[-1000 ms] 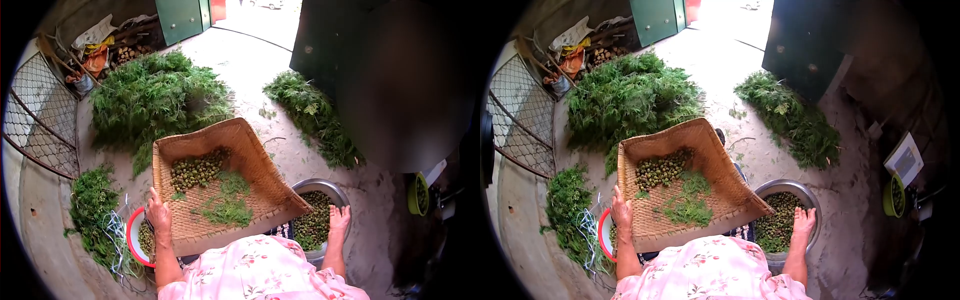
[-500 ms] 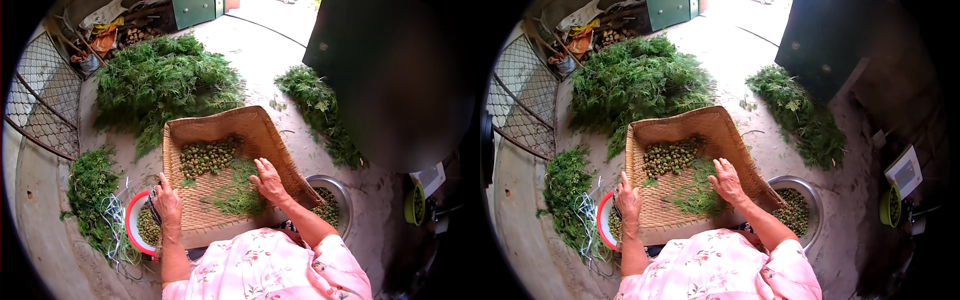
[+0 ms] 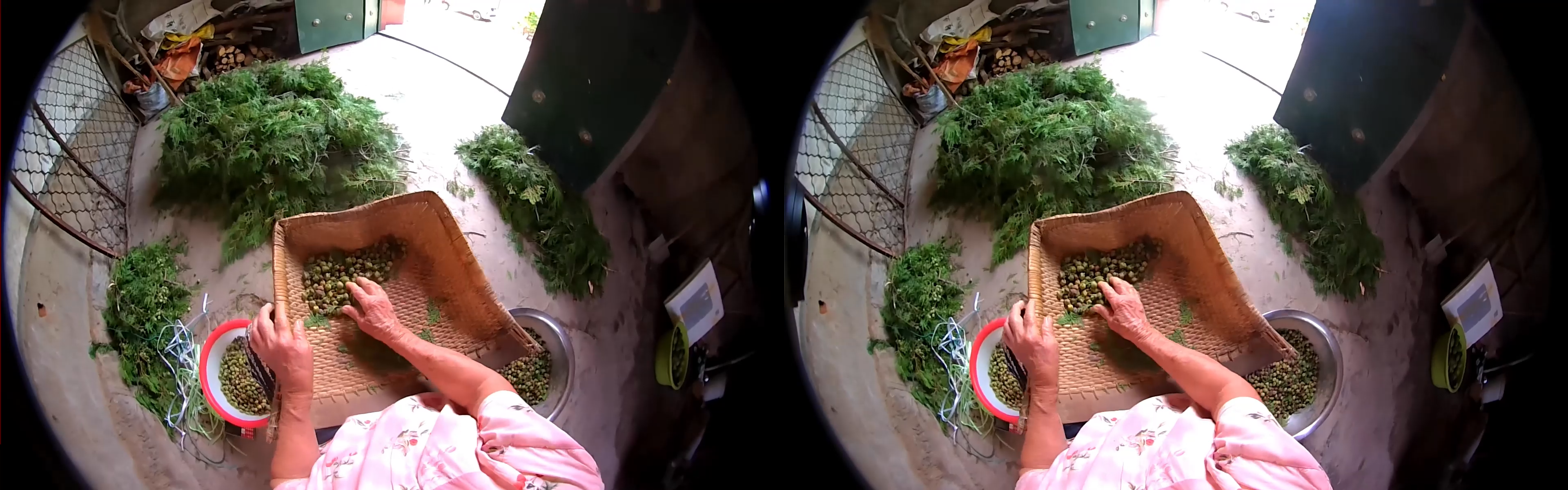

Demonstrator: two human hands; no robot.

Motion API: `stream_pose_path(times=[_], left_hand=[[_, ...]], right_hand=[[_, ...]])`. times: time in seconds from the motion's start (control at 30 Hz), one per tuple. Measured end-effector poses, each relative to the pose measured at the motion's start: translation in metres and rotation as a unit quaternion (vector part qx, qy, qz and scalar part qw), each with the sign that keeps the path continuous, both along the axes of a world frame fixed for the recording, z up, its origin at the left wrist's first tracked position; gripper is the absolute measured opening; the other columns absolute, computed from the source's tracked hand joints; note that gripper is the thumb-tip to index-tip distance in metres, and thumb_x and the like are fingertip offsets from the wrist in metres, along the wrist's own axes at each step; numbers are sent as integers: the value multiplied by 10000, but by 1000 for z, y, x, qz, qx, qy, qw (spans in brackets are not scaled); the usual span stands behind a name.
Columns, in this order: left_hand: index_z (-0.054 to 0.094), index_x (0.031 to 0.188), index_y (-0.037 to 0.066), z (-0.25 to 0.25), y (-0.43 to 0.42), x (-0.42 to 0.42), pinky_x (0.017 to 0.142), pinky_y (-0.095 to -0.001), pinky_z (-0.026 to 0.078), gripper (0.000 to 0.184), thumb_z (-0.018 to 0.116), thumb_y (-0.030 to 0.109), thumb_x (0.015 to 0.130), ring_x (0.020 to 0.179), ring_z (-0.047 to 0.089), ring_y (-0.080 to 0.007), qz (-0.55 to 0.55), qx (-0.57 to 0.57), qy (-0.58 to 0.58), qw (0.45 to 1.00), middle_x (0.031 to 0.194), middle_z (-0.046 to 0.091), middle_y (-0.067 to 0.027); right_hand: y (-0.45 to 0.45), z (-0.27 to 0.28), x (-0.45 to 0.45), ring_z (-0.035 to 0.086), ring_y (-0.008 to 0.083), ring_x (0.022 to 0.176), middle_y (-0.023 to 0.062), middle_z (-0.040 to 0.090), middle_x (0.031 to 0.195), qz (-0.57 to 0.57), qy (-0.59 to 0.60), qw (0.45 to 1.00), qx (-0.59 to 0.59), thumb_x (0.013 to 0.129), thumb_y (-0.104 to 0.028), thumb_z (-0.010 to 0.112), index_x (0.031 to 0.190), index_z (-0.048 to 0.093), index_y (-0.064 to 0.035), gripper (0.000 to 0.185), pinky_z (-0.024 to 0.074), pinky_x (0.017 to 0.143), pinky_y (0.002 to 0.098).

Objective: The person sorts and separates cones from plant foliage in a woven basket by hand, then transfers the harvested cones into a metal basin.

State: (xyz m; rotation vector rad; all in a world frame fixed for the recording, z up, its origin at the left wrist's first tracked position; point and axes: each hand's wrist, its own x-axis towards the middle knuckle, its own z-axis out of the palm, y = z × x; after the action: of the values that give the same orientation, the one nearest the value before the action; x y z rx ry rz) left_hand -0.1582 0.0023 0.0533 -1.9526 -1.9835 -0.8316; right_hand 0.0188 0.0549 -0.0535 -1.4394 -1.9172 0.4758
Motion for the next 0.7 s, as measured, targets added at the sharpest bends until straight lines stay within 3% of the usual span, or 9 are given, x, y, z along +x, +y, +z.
stream_pose_path(times=[0.07, 0.13, 0.2, 0.27, 0.3, 0.43, 0.53, 0.63, 0.7], left_hand=[[576, 1105, 17, 1, 1, 16, 933, -437, 382, 394, 683, 87, 732, 1087, 482, -303, -26, 28, -33, 999, 1170, 507, -148], [599, 1050, -3, -9, 8, 31, 914, -414, 414, 323, 660, 51, 738, 1060, 504, -326, -128, 1, -147, 981, 1151, 522, -163], [610, 1026, -27, -18, 14, 42, 890, -392, 444, 263, 623, 34, 770, 1031, 534, -324, -144, -30, -235, 961, 1119, 543, -176], [619, 1011, -28, -39, 24, 46, 878, -384, 451, 249, 616, 26, 768, 1014, 539, -323, -128, -56, -314, 939, 1110, 546, -183], [625, 1001, -27, -46, 27, 44, 875, -381, 451, 246, 615, 18, 760, 1008, 539, -326, -122, -46, -300, 945, 1104, 549, -185], [615, 1022, -18, -65, 25, 33, 915, -395, 416, 262, 608, 33, 766, 1041, 515, -334, -93, -68, -267, 957, 1136, 539, -177], [608, 1038, 0, -80, 23, 31, 943, -412, 381, 274, 605, 65, 772, 1076, 492, -336, -107, -86, -202, 970, 1164, 527, -174], [593, 1055, 15, -84, 19, 32, 959, -425, 359, 301, 611, 118, 773, 1114, 468, -330, -110, -117, -120, 980, 1190, 511, -176], [581, 1065, 21, -85, 17, 30, 962, -426, 355, 322, 613, 152, 772, 1129, 456, -326, -128, -134, -94, 978, 1211, 497, -178]], right_hand=[[8, -2, -9, 382, 408, 1215, 204, 438, 1305, -10, -31, 999, 0, 786, -347, 661, 1277, 462, -51, 607, 320, 1020, 464], [10, 12, -20, 348, 442, 1226, 198, 414, 1330, 1, -122, 992, -27, 761, -396, 663, 1296, 450, -83, 656, 304, 1028, 479], [13, -3, -26, 386, 434, 1181, 172, 461, 1277, 45, -58, 997, -5, 728, -310, 658, 1253, 485, -91, 594, 320, 1010, 478], [8, -16, -19, 428, 396, 1136, 152, 520, 1175, 188, -6, 981, 37, 710, -251, 662, 1149, 546, -81, 485, 345, 983, 470], [-1, -10, -16, 453, 365, 1106, 128, 550, 1093, 209, -26, 977, 41, 693, -247, 685, 1052, 581, -73, 413, 364, 963, 443], [-40, 28, 21, 369, 349, 1247, 92, 444, 1333, 236, -103, 966, -24, 712, -285, 710, 1063, 613, -140, 392, 278, 993, 564], [-52, 28, 55, 471, 311, 1154, 98, 563, 1186, 164, -115, 980, 4, 712, -229, 711, 952, 657, -114, 271, 338, 966, 486], [-48, 25, 87, 575, 281, 974, 88, 637, 991, 82, -46, 994, 47, 717, -161, 701, 851, 670, -77, 161, 421, 855, 392], [-42, 19, 102, 561, 324, 997, 134, 613, 1017, 2, -34, 997, 72, 717, -149, 704, 879, 651, -58, 194, 436, 882, 403]])
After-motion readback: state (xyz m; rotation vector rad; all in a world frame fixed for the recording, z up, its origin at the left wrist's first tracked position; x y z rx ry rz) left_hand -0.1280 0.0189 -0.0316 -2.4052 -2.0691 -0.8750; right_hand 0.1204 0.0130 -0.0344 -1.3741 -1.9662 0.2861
